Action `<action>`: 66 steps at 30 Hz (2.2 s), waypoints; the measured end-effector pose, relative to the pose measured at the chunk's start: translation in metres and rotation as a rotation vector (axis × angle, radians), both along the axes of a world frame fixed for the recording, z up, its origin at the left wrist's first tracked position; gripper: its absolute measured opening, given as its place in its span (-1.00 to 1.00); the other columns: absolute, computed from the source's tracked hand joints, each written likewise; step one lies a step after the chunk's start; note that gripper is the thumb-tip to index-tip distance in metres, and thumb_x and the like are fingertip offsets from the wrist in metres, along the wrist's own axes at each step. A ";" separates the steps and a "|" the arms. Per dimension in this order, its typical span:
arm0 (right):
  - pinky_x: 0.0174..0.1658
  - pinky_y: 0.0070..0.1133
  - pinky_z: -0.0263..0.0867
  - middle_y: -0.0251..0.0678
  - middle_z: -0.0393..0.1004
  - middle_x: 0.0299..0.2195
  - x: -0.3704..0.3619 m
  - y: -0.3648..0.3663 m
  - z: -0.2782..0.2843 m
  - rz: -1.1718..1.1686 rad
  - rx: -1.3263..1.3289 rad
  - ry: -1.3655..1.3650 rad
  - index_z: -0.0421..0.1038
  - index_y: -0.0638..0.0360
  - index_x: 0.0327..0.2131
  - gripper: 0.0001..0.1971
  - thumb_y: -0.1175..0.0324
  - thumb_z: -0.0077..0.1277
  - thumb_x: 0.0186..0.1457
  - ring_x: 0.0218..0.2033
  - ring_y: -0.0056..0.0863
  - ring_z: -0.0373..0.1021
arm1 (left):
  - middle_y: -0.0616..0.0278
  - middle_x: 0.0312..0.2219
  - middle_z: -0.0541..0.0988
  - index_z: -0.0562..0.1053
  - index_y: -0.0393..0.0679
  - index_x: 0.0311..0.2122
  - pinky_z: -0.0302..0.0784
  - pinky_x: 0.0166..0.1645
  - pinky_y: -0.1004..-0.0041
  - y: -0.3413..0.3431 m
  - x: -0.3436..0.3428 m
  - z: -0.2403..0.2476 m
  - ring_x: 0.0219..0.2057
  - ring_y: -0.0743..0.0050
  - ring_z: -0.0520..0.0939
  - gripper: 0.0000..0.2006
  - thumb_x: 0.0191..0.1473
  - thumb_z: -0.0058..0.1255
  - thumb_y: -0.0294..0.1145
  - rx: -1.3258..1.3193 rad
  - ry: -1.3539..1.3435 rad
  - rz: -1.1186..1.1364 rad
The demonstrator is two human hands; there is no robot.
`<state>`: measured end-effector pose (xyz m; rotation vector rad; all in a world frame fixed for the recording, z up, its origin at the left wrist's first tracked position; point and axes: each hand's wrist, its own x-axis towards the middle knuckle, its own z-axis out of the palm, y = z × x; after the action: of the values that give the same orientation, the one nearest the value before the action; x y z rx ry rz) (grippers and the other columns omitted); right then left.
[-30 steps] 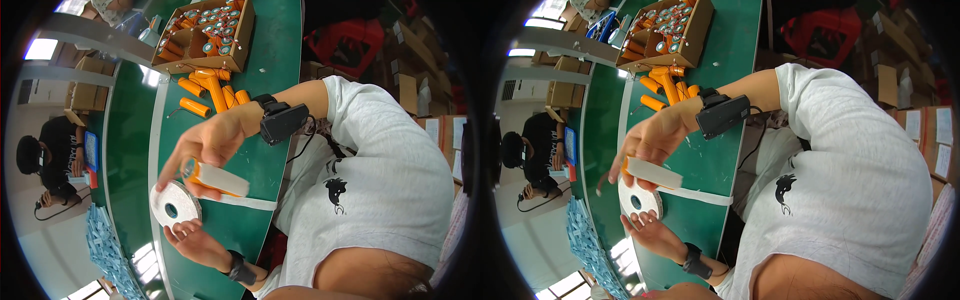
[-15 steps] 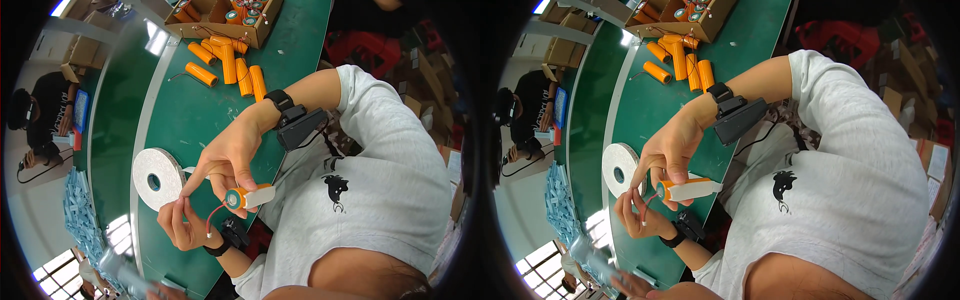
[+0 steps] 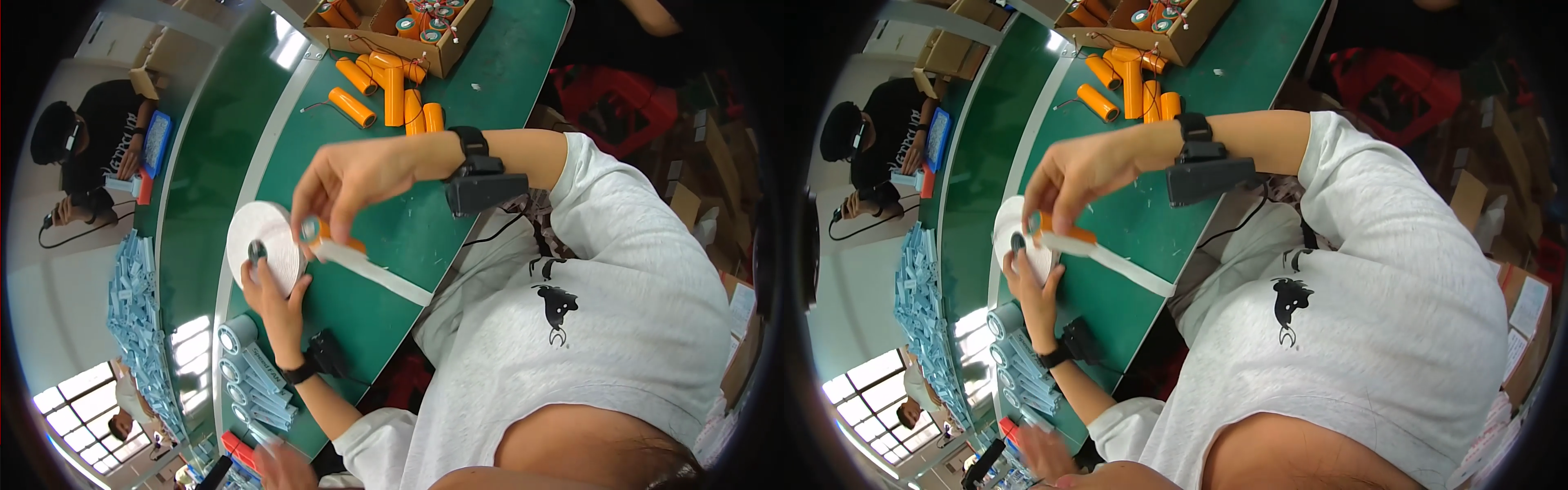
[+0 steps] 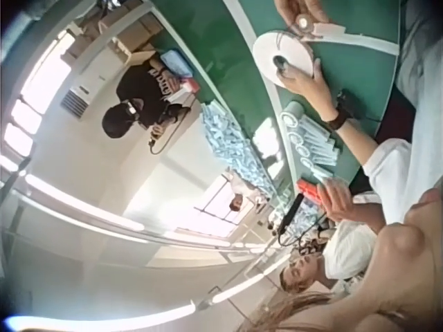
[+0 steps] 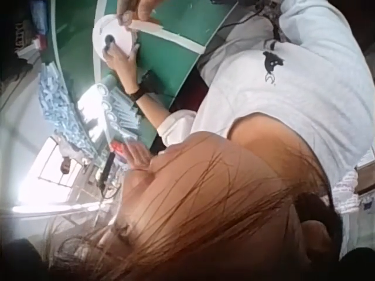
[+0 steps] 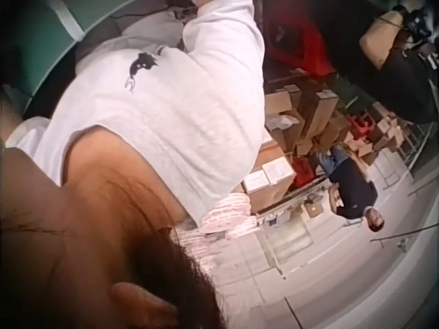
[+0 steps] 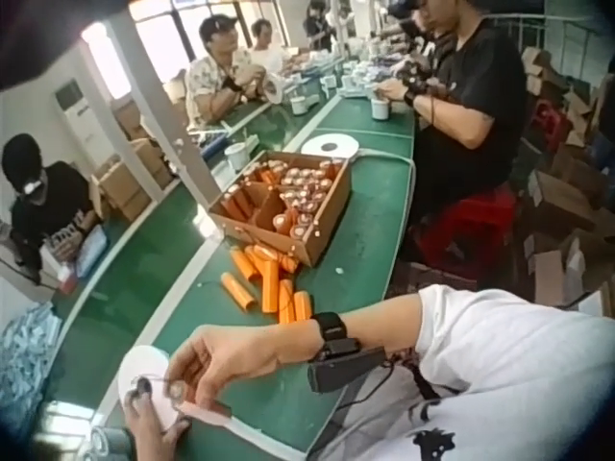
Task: The person peels a strip of tape from a roll, applies it to a battery, and presses the battery into a fan housing. This process is repeated for multiple units, occasionally moving boxes of batteries and finished components on the table.
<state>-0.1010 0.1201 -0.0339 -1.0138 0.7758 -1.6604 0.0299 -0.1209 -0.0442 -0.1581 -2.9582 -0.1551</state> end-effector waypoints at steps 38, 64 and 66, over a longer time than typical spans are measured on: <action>-0.32 -0.69 0.32 -0.36 0.37 -0.45 0.054 0.001 0.041 -0.586 0.133 0.577 0.30 0.29 -0.51 -0.78 0.61 0.14 -0.30 -0.39 -0.63 0.36 | 0.20 -0.06 0.30 0.45 -0.20 -0.33 0.14 0.06 0.16 0.010 0.027 0.022 0.04 0.07 0.18 -0.75 -0.23 0.10 -0.43 0.096 0.004 -0.311; -0.47 -0.39 0.30 -0.10 0.42 -0.58 0.041 -0.063 0.009 -0.337 0.461 1.523 0.37 0.30 -0.48 -0.86 0.45 -0.03 -0.19 -0.54 -0.15 0.39 | 0.11 -0.15 0.29 0.33 -0.29 -0.22 0.31 -0.20 0.46 0.030 0.020 0.007 -0.20 0.31 0.33 -0.68 -0.16 0.03 -0.49 0.691 0.082 -0.141; -0.47 -0.39 0.30 -0.11 0.43 -0.57 0.032 -0.057 0.000 -0.250 0.464 1.493 0.39 0.28 -0.48 -0.84 0.43 0.00 -0.22 -0.53 -0.15 0.39 | 0.12 -0.17 0.30 0.33 -0.29 -0.18 0.32 -0.23 0.48 0.031 0.015 0.018 -0.23 0.33 0.35 -0.62 -0.20 0.07 -0.48 0.621 0.084 -0.200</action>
<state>-0.0686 0.0633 -0.0338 -1.7700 2.1626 -0.5485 0.0451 -0.0894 -0.0266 -0.3570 -2.6527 -1.0386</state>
